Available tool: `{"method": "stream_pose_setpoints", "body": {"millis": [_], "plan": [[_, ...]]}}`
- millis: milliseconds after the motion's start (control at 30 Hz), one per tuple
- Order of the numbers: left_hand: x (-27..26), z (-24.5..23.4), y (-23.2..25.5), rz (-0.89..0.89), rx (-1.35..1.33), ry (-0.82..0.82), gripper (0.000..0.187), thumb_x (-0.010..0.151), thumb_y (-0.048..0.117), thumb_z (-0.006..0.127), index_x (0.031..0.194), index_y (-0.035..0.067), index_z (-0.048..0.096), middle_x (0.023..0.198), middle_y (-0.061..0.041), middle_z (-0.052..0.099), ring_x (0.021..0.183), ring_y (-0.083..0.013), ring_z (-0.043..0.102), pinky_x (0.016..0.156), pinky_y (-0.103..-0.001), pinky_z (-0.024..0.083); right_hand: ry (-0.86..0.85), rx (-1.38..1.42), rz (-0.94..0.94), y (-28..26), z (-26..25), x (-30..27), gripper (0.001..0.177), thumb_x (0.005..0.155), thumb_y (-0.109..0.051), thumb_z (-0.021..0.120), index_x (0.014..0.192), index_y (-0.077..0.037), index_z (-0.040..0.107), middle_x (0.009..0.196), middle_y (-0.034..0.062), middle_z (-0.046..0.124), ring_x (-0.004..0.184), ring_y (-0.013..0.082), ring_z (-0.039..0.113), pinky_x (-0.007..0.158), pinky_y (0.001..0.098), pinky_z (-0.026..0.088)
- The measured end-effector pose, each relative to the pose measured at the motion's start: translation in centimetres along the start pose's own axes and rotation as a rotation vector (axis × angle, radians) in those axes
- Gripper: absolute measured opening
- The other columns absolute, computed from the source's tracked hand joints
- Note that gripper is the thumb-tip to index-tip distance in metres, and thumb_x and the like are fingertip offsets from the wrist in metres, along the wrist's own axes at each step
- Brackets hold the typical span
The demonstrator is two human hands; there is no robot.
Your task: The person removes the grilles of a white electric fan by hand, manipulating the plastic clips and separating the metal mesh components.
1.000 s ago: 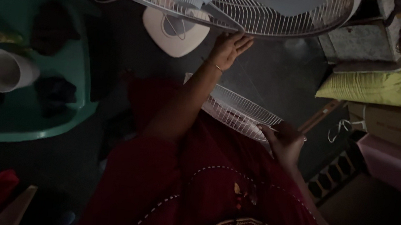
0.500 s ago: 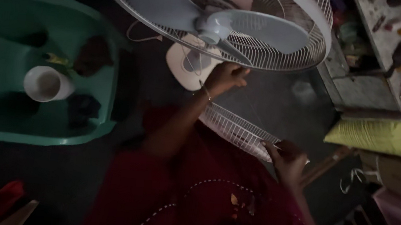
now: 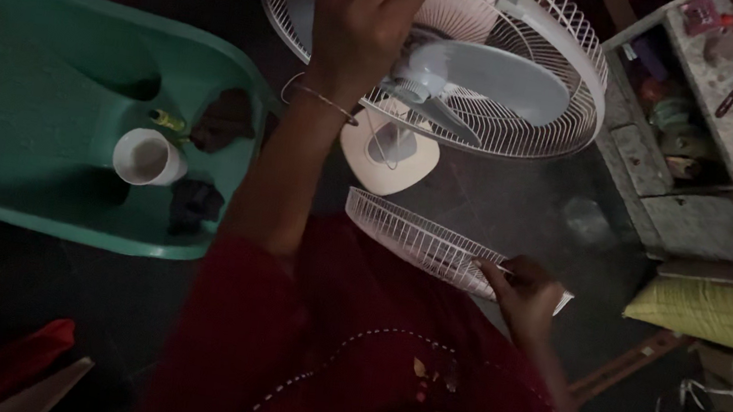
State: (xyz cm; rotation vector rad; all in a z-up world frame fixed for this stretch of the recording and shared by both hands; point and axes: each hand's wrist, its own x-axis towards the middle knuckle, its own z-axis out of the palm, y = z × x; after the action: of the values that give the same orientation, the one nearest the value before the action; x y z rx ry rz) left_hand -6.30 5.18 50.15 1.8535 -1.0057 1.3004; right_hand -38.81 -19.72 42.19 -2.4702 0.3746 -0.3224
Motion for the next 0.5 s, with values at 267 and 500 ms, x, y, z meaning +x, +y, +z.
{"method": "stream_pose_setpoints", "body": {"millis": [267,500], "plan": [[-0.5,0.4,-0.7,0.108,0.13,0.019,0.031,0.098,0.004,0.073,0.128,0.004,0.071,0.118,-0.006,0.071,0.111,-0.0232,0.069,0.094,-0.038,0.056,0.046,0.027,0.011,-1.9,0.0,1.3,0.036,0.08,-0.024,0.092,0.07,0.004,0.071,0.059,0.0091,0.063,0.049,0.0116,0.053,0.045,0.0318,0.039],[-4.8,-3.1,-0.2,0.022,0.384,-0.097,0.032,0.104,0.024,0.079,0.134,0.022,0.069,0.138,-0.005,0.061,0.126,-0.0296,0.056,0.106,-0.051,0.042,-0.005,0.255,0.058,-2.1,-1.0,3.2,0.03,0.085,-0.012,0.09,0.07,0.004,0.069,0.058,0.0056,0.059,0.051,0.0081,0.048,0.047,0.0298,0.034]]}}
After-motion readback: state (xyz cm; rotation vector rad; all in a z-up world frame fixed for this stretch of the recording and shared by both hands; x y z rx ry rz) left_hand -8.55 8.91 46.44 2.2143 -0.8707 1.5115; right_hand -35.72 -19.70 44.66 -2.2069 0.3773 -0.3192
